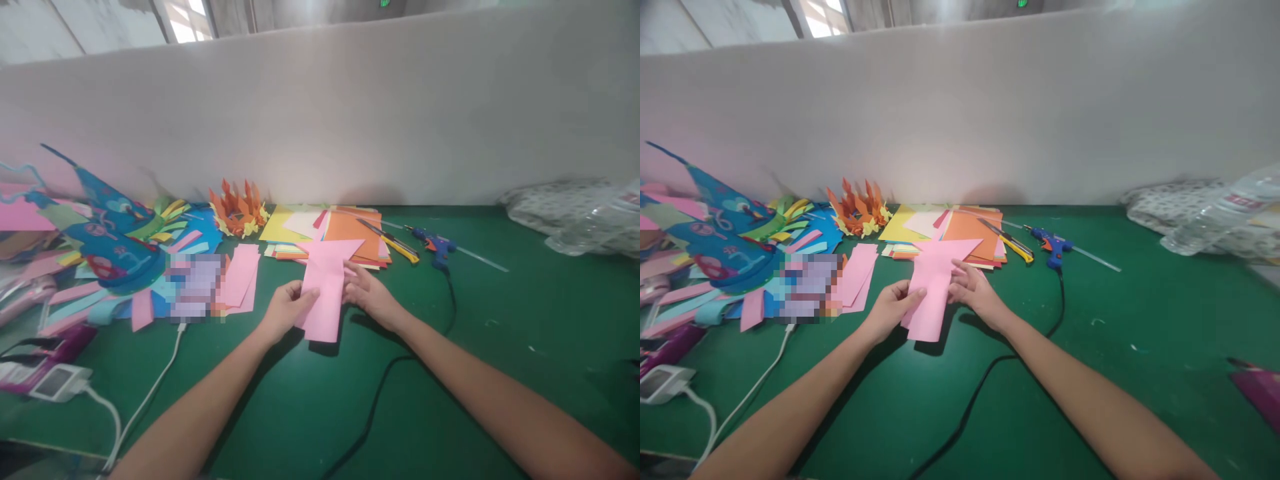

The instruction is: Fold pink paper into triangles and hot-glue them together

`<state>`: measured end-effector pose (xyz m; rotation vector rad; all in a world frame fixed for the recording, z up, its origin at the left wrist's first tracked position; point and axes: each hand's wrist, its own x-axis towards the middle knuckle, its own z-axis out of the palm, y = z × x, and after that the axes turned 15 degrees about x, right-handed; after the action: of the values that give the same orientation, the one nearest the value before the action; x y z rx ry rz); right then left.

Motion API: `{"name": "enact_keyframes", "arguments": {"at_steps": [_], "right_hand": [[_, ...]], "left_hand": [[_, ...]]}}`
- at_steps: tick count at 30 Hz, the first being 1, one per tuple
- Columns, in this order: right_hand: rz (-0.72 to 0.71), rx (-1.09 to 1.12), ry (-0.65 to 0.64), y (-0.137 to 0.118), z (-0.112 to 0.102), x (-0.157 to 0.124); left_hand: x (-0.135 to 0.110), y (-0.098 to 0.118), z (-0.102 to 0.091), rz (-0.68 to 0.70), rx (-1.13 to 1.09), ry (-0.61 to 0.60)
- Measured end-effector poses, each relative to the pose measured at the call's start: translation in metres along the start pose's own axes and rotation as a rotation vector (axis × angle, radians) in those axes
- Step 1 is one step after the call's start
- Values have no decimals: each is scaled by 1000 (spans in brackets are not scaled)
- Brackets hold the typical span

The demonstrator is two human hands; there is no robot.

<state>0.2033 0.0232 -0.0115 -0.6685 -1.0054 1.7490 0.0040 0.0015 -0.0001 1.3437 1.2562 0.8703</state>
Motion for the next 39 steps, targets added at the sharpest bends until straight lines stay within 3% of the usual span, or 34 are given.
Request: {"name": "enact_keyframes", "arguments": {"at_steps": [3, 11, 18, 29, 39], "right_hand": [[114, -89, -29, 1, 5, -3], [91, -166, 111, 0, 12, -5], [85, -243, 71, 1, 13, -5], [127, -306, 130, -3, 23, -7], [99, -290, 140, -2, 26, -5]], "left_hand": [[-1, -1, 5, 27, -33, 17], [-3, 3, 3, 5, 111, -137], [2, -4, 2, 42, 7, 25], [0, -5, 6, 22, 0, -31], [1, -2, 11, 147, -167, 206]]}}
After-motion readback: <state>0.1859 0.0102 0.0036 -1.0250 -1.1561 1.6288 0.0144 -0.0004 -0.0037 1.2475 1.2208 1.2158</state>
